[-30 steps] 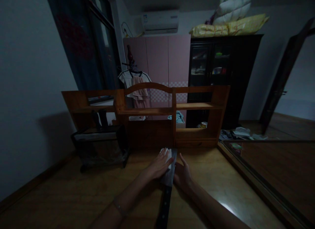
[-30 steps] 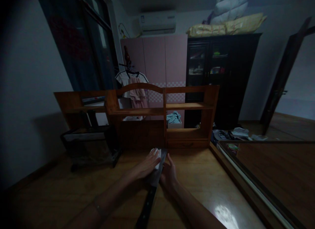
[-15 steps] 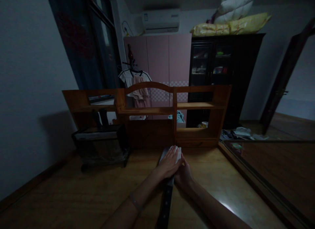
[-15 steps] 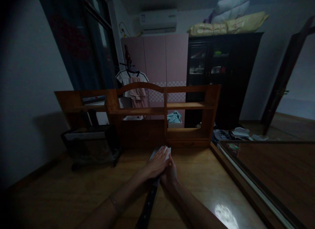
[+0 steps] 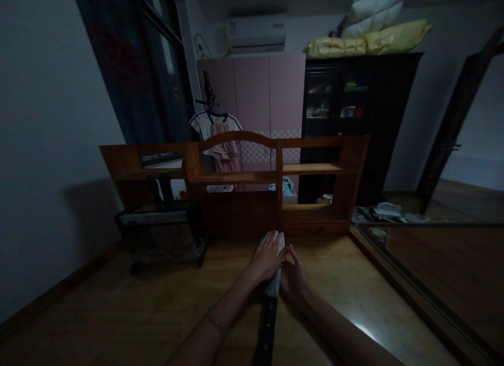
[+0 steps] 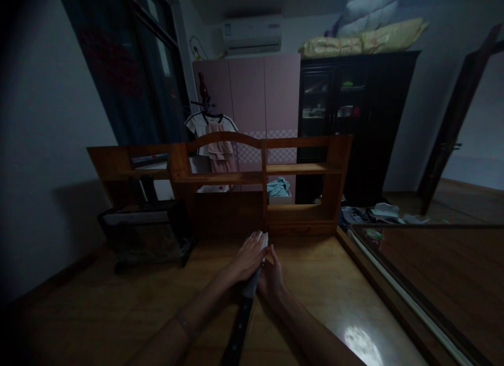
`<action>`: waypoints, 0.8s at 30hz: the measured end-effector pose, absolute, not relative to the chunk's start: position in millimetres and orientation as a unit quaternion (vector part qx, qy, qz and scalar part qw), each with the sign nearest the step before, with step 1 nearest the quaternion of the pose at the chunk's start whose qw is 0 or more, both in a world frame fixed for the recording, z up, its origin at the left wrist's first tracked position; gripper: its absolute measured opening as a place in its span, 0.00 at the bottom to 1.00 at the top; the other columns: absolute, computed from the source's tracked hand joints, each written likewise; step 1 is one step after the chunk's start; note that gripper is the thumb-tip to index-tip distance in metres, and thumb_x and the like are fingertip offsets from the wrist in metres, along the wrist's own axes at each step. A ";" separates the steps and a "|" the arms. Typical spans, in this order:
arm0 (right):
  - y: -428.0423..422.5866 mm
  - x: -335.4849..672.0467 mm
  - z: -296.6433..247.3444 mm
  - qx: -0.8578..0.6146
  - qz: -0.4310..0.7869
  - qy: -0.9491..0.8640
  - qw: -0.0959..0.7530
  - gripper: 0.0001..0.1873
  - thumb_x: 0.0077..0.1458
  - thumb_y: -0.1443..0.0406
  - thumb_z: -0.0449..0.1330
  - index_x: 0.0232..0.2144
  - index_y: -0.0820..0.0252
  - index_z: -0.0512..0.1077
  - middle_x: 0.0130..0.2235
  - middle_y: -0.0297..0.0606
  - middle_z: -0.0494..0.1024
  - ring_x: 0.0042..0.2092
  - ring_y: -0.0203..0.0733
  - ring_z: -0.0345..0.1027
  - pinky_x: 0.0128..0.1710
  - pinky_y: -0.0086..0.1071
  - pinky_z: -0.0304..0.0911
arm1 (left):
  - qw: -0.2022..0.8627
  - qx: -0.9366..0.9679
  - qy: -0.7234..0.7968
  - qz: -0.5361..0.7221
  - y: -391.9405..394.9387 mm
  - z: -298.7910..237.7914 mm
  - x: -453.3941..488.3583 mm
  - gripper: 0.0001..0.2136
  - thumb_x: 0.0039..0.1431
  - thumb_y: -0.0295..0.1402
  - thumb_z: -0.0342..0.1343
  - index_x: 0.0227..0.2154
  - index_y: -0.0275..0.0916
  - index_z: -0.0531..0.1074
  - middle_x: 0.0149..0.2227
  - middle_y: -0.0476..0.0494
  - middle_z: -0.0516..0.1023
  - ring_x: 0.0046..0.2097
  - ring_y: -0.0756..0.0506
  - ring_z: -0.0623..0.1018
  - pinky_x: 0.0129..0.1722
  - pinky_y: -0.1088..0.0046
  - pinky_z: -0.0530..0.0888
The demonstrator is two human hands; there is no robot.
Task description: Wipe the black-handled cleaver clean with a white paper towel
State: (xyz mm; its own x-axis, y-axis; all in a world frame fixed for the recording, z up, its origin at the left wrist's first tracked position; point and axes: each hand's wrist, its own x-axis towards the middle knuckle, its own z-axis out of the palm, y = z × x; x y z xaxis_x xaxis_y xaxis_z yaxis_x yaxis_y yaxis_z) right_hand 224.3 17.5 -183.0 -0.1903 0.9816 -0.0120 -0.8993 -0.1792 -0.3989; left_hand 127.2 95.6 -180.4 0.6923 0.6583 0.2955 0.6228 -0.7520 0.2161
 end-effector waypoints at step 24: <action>12.6 223.8 -178.9 -0.161 0.762 -0.158 0.607 0.25 0.58 0.49 0.55 0.39 0.67 0.74 0.35 0.48 0.81 0.41 0.52 0.76 0.44 0.44 0.69 | 0.141 0.847 0.466 0.216 88.6 -202.8 101.0 0.35 0.67 0.53 0.29 0.68 0.32 0.38 0.70 0.33 0.35 0.69 0.37 0.35 0.66 0.51 0.46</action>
